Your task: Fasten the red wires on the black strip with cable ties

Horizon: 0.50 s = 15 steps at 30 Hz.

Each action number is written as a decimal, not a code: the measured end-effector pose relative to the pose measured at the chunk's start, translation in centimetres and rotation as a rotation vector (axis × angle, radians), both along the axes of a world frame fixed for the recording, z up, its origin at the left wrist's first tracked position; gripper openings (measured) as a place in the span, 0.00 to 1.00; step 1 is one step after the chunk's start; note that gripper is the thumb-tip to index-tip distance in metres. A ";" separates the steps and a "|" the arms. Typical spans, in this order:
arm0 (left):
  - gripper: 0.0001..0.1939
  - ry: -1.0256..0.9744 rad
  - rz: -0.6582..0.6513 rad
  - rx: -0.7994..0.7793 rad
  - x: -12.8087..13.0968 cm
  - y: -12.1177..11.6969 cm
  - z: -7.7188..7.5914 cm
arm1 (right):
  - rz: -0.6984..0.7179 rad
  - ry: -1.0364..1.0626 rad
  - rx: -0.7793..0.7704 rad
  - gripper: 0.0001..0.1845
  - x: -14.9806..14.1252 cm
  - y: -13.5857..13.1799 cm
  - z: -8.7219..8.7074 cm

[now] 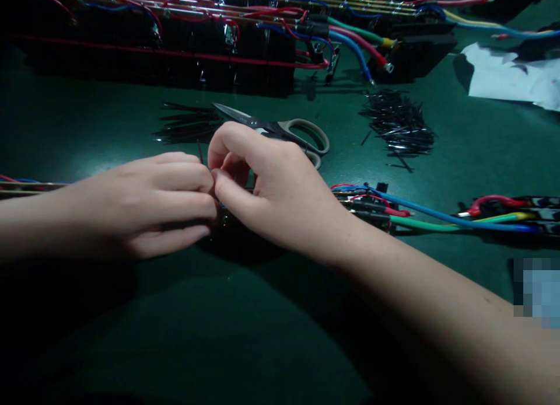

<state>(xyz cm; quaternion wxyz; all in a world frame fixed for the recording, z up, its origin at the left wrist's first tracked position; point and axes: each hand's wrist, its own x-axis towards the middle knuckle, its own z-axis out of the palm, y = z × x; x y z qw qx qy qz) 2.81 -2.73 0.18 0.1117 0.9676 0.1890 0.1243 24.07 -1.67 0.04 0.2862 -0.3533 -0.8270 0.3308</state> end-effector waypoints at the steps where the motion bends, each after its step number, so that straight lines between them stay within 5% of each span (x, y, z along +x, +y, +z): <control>1: 0.10 -0.001 0.000 -0.002 0.0 0.0 0.0 | 0.000 -0.002 0.000 0.06 0.0 0.0 0.0; 15: 0.11 -0.024 0.024 0.024 0.1 -0.1 -0.2 | -0.005 -0.018 0.010 0.07 0.0 -0.1 0.0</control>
